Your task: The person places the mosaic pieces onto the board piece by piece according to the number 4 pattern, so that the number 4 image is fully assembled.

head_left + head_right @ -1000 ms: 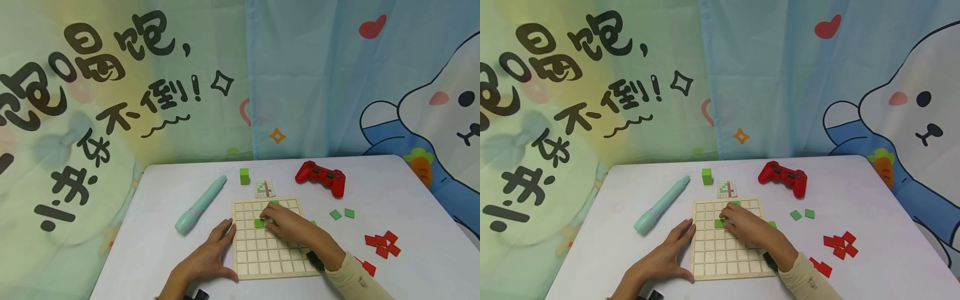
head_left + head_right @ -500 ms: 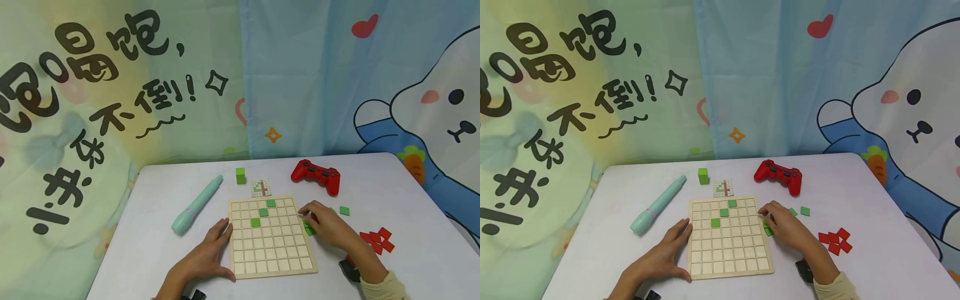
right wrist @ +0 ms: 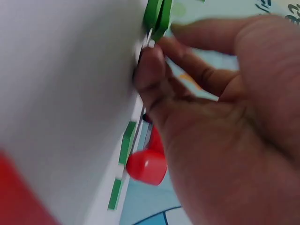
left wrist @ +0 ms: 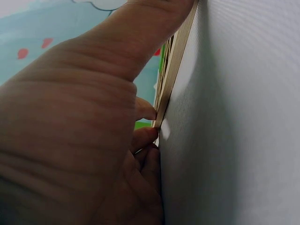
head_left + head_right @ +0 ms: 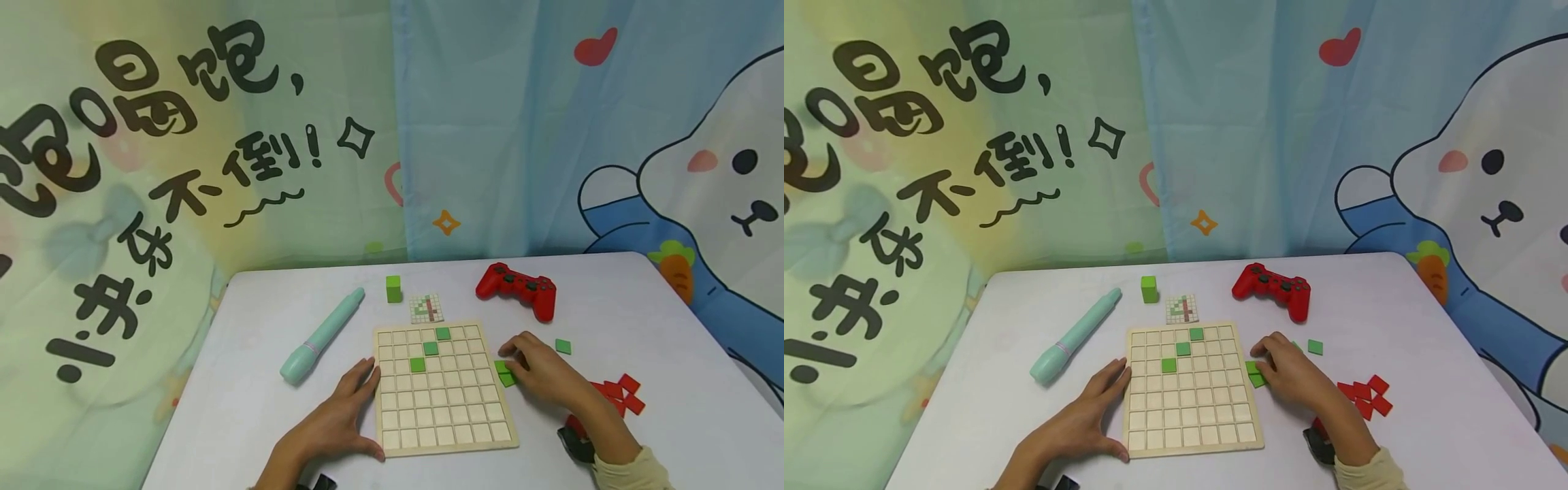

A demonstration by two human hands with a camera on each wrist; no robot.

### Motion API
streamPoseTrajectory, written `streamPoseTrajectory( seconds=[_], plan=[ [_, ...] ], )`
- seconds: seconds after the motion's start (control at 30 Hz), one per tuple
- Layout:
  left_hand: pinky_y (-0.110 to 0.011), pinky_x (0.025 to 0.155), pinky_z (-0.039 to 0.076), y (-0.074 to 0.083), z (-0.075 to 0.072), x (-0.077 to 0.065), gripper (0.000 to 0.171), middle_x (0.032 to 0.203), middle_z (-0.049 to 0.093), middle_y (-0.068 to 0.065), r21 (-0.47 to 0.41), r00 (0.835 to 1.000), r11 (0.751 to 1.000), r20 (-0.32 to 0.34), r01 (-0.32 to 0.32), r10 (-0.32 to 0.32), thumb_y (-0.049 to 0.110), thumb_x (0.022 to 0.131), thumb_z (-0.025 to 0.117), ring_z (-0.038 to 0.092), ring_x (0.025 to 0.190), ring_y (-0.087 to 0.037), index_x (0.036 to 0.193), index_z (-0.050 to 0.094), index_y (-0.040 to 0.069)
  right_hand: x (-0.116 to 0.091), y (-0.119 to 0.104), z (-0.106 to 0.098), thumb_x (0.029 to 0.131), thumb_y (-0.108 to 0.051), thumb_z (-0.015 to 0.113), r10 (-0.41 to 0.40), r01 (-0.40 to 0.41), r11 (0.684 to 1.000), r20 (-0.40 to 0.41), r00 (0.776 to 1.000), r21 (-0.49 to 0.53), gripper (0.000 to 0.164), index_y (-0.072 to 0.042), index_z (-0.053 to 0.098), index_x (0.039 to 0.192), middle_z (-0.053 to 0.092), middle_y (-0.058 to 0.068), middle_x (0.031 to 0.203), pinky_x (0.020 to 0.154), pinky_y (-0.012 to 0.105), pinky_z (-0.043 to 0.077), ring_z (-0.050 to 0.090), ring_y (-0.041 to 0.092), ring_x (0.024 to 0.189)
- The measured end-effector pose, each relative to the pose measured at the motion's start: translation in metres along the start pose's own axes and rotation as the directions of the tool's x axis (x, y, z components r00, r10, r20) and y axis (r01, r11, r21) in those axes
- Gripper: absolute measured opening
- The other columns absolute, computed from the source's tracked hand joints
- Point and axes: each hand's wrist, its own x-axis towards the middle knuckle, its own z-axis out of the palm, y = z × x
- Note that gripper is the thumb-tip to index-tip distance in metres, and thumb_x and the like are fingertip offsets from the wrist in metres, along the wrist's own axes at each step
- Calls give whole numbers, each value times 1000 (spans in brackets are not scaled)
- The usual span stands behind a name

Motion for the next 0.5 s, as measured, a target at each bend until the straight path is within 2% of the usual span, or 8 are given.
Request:
streamPoseTrajectory(
  seconds=[0.17, 0.5],
  plan=[
    [-53, 129, 35, 0, 0, 0, 142, 181, 13, -12, 6, 1000, 1000, -9, -11, 11, 63, 61, 97, 15, 168, -36, 170, 24, 8, -2, 1, -3, 98, -11, 73, 38, -40, 998, 46, 998, 44, 26, -8, 68, 124, 66, 4, 119, 81, 24, 55, 57, 15, 100],
    [-53, 129, 36, 0, 0, 0, 142, 181, 13, -11, 7, 1000, 1000, -9, -8, 8, 64, 61, 96, 15, 168, -35, 170, 24, 8, -2, 6, -9, 97, -15, 77, 55, -61, 996, 95, 994, 66, 30, -7, 70, 125, 67, 3, 111, 78, 19, 54, 57, 15, 98]
  ],
)
